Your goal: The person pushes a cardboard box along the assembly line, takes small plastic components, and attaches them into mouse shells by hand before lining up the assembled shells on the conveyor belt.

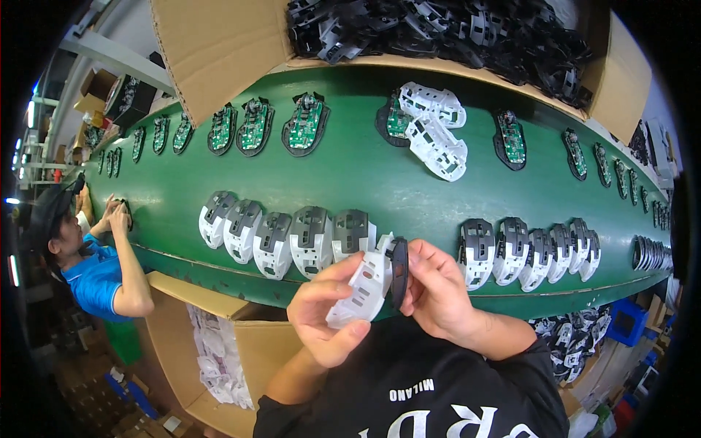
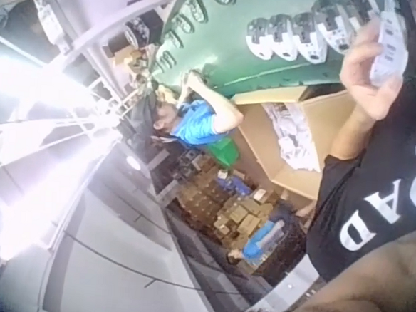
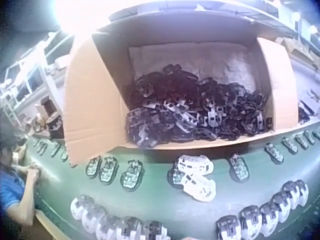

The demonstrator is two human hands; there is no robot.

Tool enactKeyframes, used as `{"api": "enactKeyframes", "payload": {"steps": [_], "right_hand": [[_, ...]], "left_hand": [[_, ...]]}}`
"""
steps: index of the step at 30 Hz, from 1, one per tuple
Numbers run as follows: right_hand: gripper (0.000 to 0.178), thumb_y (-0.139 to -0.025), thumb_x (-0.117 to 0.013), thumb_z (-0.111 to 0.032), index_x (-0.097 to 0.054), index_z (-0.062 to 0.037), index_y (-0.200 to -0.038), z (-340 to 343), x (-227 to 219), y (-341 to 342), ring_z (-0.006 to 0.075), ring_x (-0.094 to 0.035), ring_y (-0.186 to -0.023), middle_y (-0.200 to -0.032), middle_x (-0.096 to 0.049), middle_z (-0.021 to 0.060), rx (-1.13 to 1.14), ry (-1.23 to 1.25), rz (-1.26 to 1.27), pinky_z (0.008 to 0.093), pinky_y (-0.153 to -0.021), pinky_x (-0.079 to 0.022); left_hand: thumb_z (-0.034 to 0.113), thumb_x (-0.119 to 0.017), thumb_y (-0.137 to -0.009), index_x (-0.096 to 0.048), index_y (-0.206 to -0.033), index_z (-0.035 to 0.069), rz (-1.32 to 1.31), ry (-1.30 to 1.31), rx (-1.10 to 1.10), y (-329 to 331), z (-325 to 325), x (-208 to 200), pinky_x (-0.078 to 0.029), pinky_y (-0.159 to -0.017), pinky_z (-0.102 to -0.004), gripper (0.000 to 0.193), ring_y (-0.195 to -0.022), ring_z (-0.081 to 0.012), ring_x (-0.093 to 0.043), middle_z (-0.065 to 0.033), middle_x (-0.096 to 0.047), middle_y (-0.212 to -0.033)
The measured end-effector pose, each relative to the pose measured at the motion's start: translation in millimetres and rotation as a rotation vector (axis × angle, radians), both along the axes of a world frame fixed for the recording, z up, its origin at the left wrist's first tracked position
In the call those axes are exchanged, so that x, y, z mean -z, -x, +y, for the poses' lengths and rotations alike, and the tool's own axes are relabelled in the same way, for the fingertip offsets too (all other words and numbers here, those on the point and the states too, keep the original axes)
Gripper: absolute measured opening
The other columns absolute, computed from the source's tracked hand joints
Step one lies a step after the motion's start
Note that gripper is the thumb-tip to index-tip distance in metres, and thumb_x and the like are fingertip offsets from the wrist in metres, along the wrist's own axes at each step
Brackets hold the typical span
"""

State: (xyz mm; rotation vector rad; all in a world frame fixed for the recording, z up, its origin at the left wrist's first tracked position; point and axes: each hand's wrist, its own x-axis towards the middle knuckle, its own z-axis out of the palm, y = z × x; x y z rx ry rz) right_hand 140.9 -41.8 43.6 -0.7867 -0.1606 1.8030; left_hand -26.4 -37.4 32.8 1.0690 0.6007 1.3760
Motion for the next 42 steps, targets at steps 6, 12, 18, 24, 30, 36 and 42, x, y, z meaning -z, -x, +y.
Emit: {"api": "enactKeyframes", "payload": {"steps": [6, 12, 18, 24, 30, 36, 42], "right_hand": [[0.014, -0.096, -0.057, -0.02, -0.056, -0.0066, -0.092, 3, 17, -8, 0.0071, -0.058, -0.061, -0.079, -0.061, 0.0022, -0.1, -0.107, -0.082, 0.0214, -0.047, -0.044], [0.06, -0.095, -0.043, -0.04, -0.037, 0.0003, -0.139, -6, 21, -11, 0.025, -0.055, -0.115, -0.125, -0.056, 0.0135, -0.166, -0.122, -0.244, 0.0393, -0.1, -0.042], [0.065, -0.087, -0.068, -0.027, -0.034, 0.0019, -0.135, -4, 50, -20, 0.0216, -0.053, -0.11, -0.122, -0.051, 0.0129, -0.144, -0.529, -0.728, 0.0355, -0.096, -0.042], [0.069, -0.074, -0.082, -0.027, -0.04, -0.0028, -0.123, 5, 39, -8, 0.0174, -0.054, -0.098, -0.108, -0.051, 0.0071, -0.219, -0.611, -0.95, 0.0301, -0.088, -0.043], [0.072, -0.068, -0.084, -0.019, -0.042, -0.0012, -0.123, 2, 29, -15, 0.018, -0.054, -0.098, -0.109, -0.051, 0.0079, -0.179, -0.573, -0.959, 0.0307, -0.088, -0.044], [0.061, -0.072, -0.083, -0.027, -0.046, 0.0018, -0.112, -5, 30, -23, 0.0225, -0.061, -0.082, -0.094, -0.057, 0.0119, -0.179, -0.999, -1.392, 0.0332, -0.073, -0.05], [0.046, -0.072, -0.081, -0.019, -0.053, -0.0017, -0.104, 21, 20, -23, 0.0307, -0.066, -0.095, -0.103, -0.065, 0.0154, -0.166, -1.041, -1.043, 0.0378, -0.081, -0.053]], "left_hand": [[0.002, -0.071, -0.073, -0.052, -0.109, -0.002, 0.057, -0.12, 0.05, -3, 6, -4, -0.045, -0.096, -0.0436, 0.04, -0.118, -0.0357, -0.054, -0.0297, -0.051, -0.126], [0.014, -0.083, -0.07, -0.053, -0.117, -0.003, 0.227, -0.129, -0.147, -30, -6, 8, -0.048, -0.092, -0.0378, 0.058, -0.11, -0.0274, -0.06, -0.0202, -0.06, -0.118], [0.016, -0.071, -0.076, -0.057, -0.113, -0.006, 0.448, -0.072, -0.453, -30, -12, 4, -0.049, -0.074, -0.0369, 0.045, -0.087, -0.0306, -0.063, -0.0163, -0.063, -0.097], [0.027, -0.071, -0.083, -0.057, -0.101, -0.004, 0.35, 0.174, -0.244, -23, -19, 12, -0.043, -0.071, -0.0289, 0.038, -0.078, -0.017, -0.054, -0.0093, -0.057, -0.084], [0.022, -0.076, -0.079, -0.058, -0.103, -0.002, 0.141, 0.28, -0.122, -32, -14, 8, -0.043, -0.073, -0.0248, 0.039, -0.081, -0.007, -0.05, -0.0013, -0.056, -0.085], [0.008, -0.081, -0.072, -0.062, -0.102, -0.005, 0.284, 0.315, -0.123, -22, -21, 4, -0.048, -0.072, -0.0243, 0.038, -0.08, -0.0079, -0.058, -0.0045, -0.065, -0.089], [0.015, -0.077, -0.071, -0.064, -0.088, -0.002, 0.457, -0.11, -0.235, -22, -2, 2, -0.039, -0.064, -0.0302, 0.027, -0.067, -0.0196, -0.052, -0.0084, -0.06, -0.079]]}}
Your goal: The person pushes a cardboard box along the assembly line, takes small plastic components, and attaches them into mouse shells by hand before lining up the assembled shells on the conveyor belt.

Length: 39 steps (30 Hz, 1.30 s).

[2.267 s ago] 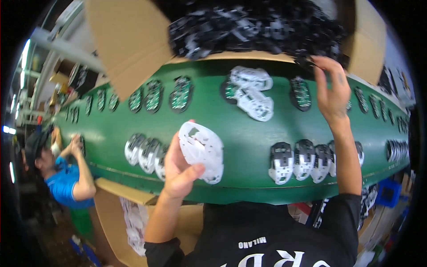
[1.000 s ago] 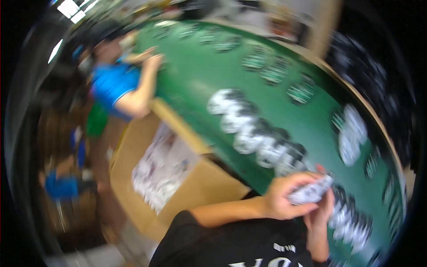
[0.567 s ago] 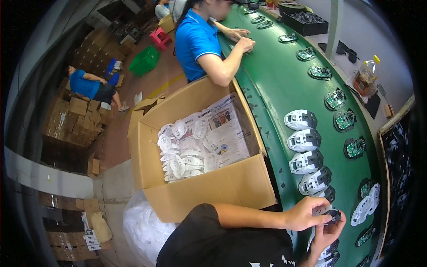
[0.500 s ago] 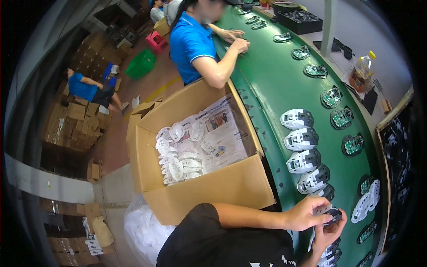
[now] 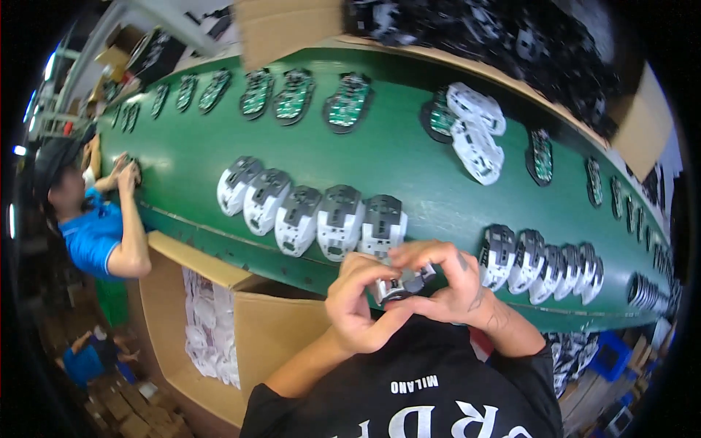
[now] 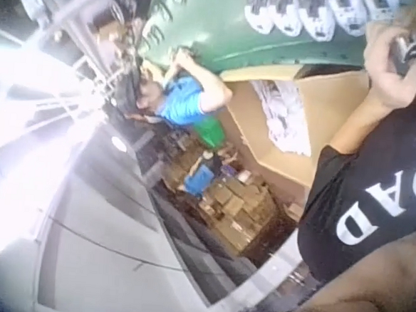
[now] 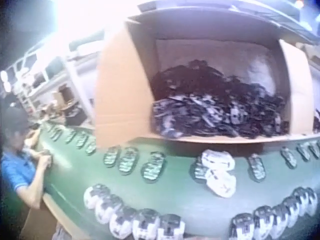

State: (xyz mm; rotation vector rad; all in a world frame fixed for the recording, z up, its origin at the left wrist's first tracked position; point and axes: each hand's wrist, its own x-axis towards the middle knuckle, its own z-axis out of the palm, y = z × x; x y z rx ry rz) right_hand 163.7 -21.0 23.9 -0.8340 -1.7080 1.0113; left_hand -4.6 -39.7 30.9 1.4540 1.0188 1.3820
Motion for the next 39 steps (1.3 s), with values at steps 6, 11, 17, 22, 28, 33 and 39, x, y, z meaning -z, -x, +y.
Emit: {"api": "enactKeyframes", "payload": {"steps": [6, 11, 17, 22, 28, 33, 39], "right_hand": [[0.023, -0.079, -0.074, -0.011, -0.064, 0.0007, -0.097, -17, -6, -10, 0.0309, -0.068, -0.094, -0.099, -0.069, 0.0154, -0.146, 0.137, 0.127, 0.0369, -0.081, -0.055], [0.018, -0.083, -0.071, -0.01, -0.066, 0.002, -0.095, -28, 0, 1, 0.0277, -0.07, -0.086, -0.09, -0.071, 0.0149, -0.069, 0.207, 0.226, 0.0331, -0.078, -0.055], [0.038, -0.082, -0.068, -0.005, -0.058, 0.0002, -0.118, -14, -15, -3, 0.0276, -0.064, -0.105, -0.114, -0.066, 0.0138, 0.189, 0.286, -0.093, 0.0344, -0.087, -0.052], [0.031, -0.081, -0.068, -0.012, -0.06, -0.0024, -0.11, 21, -17, -43, 0.0319, -0.064, -0.095, -0.105, -0.066, 0.0152, 0.366, 0.093, -0.443, 0.0372, -0.084, -0.051], [0.042, -0.073, -0.073, -0.019, -0.06, -0.0011, -0.109, 41, -29, -82, 0.0346, -0.059, -0.1, -0.108, -0.063, 0.0169, 0.652, -0.136, -0.768, 0.0398, -0.089, -0.048], [0.053, -0.073, -0.073, -0.035, -0.059, -0.0063, -0.116, 53, 7, -85, 0.0328, -0.053, -0.111, -0.127, -0.051, 0.0144, 0.586, -0.045, -1.014, 0.0414, -0.089, -0.049], [0.034, -0.078, -0.067, -0.027, -0.064, -0.0032, -0.103, 63, 8, -88, 0.0304, -0.054, -0.105, -0.124, -0.052, 0.0157, 0.549, -0.1, -1.061, 0.0406, -0.082, -0.05]], "left_hand": [[0.023, -0.072, -0.07, -0.063, -0.075, -0.001, 0.212, -0.266, 0.004, 8, 7, 0, -0.033, -0.05, -0.0312, 0.027, -0.05, -0.021, -0.042, -0.0066, -0.054, -0.059], [0.019, -0.072, -0.069, -0.062, -0.073, -0.001, 0.231, -0.293, 0.041, 15, 9, -3, -0.03, -0.047, -0.0319, 0.023, -0.047, -0.0204, -0.04, -0.0063, -0.052, -0.058], [0.016, -0.064, -0.089, -0.065, -0.079, 0.001, 0.383, 0.045, -0.137, 89, 73, -21, -0.043, -0.058, -0.026, 0.018, -0.062, -0.0099, -0.052, -0.0024, -0.058, -0.067], [0.033, -0.058, -0.095, -0.069, -0.078, -0.003, 0.765, 0.243, -0.431, 300, 180, -8, -0.037, -0.051, -0.024, 0.042, -0.057, -0.0041, -0.046, -0.0003, -0.058, -0.062], [0.032, -0.05, -0.095, -0.057, -0.123, 0.002, 1.289, -0.035, -0.479, 287, 186, 37, -0.041, -0.093, -0.0451, 0.043, -0.105, -0.0425, -0.053, -0.026, -0.057, -0.113], [0.036, -0.057, -0.09, -0.061, -0.114, 0.006, 1.492, 0.096, -0.428, 260, 174, 35, -0.04, -0.091, -0.0467, 0.039, -0.104, -0.0383, -0.051, -0.0218, -0.056, -0.109], [0.037, -0.051, -0.094, -0.061, -0.105, 0.004, 1.294, 0.233, -0.728, 283, 179, 64, -0.04, -0.089, -0.0464, 0.037, -0.1, -0.0373, -0.053, -0.0199, -0.056, -0.106]]}}
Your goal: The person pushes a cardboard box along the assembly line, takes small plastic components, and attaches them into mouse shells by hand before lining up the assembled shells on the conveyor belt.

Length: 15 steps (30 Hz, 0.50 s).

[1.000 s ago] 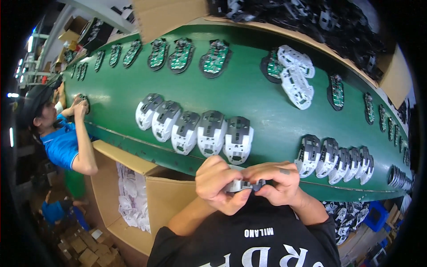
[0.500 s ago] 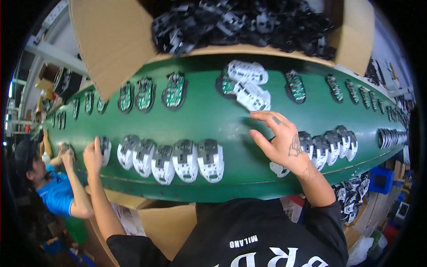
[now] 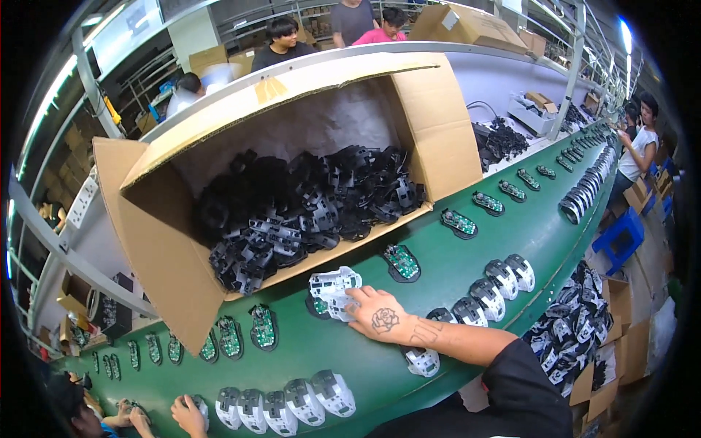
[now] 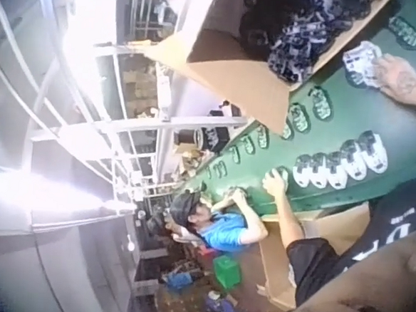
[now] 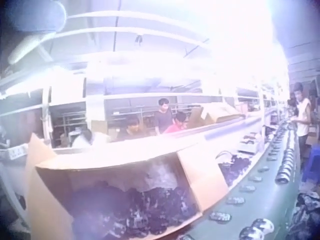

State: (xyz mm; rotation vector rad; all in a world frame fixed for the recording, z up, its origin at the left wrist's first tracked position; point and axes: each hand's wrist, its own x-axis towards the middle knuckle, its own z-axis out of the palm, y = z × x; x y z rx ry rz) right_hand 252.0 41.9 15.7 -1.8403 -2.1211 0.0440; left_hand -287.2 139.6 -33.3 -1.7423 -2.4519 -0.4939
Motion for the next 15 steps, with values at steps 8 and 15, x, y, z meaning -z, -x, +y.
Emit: {"api": "enactKeyframes", "payload": {"steps": [8, 15], "right_hand": [[0.026, -0.085, -0.061, -0.024, -0.065, -0.0006, -0.096, -12, -14, -1, 0.0281, -0.06, -0.097, -0.12, -0.058, 0.0105, -0.014, -0.08, 0.173, 0.0402, -0.081, -0.051], [0.034, -0.093, -0.052, -0.028, -0.063, 0.0018, -0.104, -29, -27, 17, 0.0323, -0.059, -0.105, -0.125, -0.056, 0.0137, -0.141, 0.091, 0.477, 0.0398, -0.089, -0.049]], "left_hand": [[0.049, -0.06, -0.086, -0.056, -0.124, 0.002, -0.071, 0.283, 0.016, -94, -27, -64, -0.035, -0.102, -0.0439, 0.061, -0.119, -0.0366, -0.047, -0.0242, -0.05, -0.126], [0.049, -0.052, -0.089, -0.047, -0.135, 0.003, -0.056, 0.378, 0.169, -77, -38, -50, -0.033, -0.103, -0.0547, 0.065, -0.126, -0.0457, -0.04, -0.0267, -0.039, -0.14]]}}
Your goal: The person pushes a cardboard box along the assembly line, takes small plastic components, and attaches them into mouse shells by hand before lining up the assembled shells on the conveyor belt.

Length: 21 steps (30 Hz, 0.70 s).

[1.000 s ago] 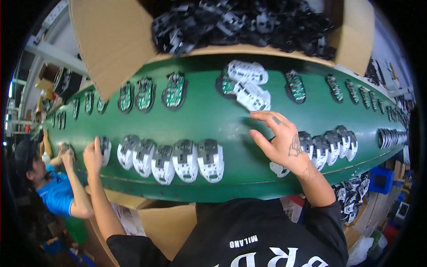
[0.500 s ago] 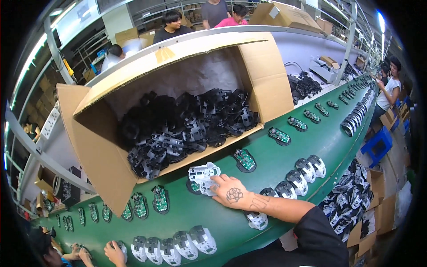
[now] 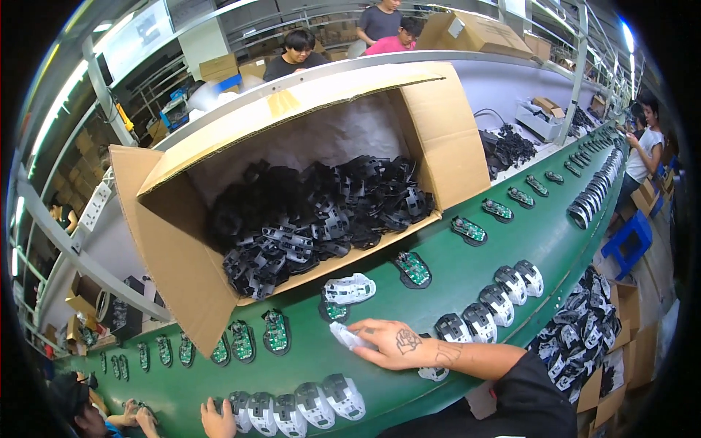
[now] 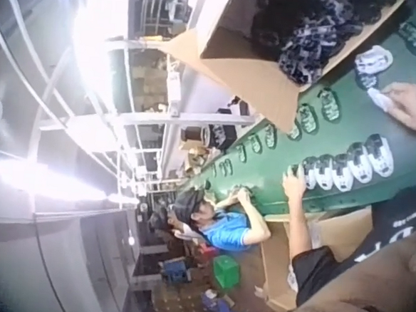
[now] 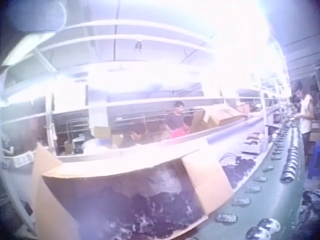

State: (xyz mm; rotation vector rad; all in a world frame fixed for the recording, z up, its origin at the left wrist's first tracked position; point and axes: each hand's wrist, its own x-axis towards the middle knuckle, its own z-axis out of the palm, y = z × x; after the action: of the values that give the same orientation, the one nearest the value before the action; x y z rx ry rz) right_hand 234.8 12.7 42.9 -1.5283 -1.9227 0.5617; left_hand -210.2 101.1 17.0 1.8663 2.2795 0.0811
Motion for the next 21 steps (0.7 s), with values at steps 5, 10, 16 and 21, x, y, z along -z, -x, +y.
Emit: {"api": "enactKeyframes", "payload": {"steps": [5, 10, 16, 21], "right_hand": [[0.033, -0.093, -0.057, -0.027, -0.061, -0.0006, -0.112, -13, -2, 22, 0.0289, -0.064, -0.096, -0.11, -0.063, 0.0152, -0.053, 0.073, 0.413, 0.035, -0.082, -0.051], [0.029, -0.095, -0.058, -0.013, -0.058, 0.0014, -0.12, -41, 45, 75, 0.0115, -0.058, -0.096, -0.11, -0.063, 0.0043, -0.165, 0.382, 1.186, 0.0289, -0.083, -0.049], [0.024, -0.081, -0.068, -0.007, -0.064, -0.0038, -0.104, -49, 51, 87, 0.03, -0.064, -0.083, -0.091, -0.065, 0.017, -0.486, 0.426, 1.263, 0.0354, -0.074, -0.053], [0.033, -0.083, -0.071, -0.027, -0.066, -0.0051, -0.108, 2, -26, 6, 0.0272, -0.068, -0.086, -0.096, -0.069, 0.0148, -0.351, -0.082, 0.237, 0.0366, -0.076, -0.055]], "left_hand": [[0.049, -0.053, -0.088, -0.048, -0.134, 0.002, 0.324, -0.232, 0.13, -23, -26, -3, -0.032, -0.105, -0.0506, 0.066, -0.126, -0.0464, -0.04, -0.0311, -0.043, -0.135], [0.013, -0.077, -0.071, -0.017, -0.147, 0.0, -0.954, -0.043, 0.541, -125, -85, -34, -0.032, -0.107, -0.0412, 0.098, -0.132, -0.0307, -0.036, -0.0201, -0.03, -0.147], [0.004, -0.082, -0.064, -0.041, -0.132, 0.001, -1.399, 0.414, 0.388, -175, -122, -48, -0.047, -0.092, -0.0358, 0.08, -0.107, -0.0201, -0.055, -0.0106, -0.055, -0.119], [0.009, -0.08, -0.067, -0.054, -0.123, 0.002, -1.474, 0.505, 0.271, -154, -122, -7, -0.049, -0.086, -0.032, 0.062, -0.099, -0.0151, -0.06, -0.0074, -0.063, -0.109]]}}
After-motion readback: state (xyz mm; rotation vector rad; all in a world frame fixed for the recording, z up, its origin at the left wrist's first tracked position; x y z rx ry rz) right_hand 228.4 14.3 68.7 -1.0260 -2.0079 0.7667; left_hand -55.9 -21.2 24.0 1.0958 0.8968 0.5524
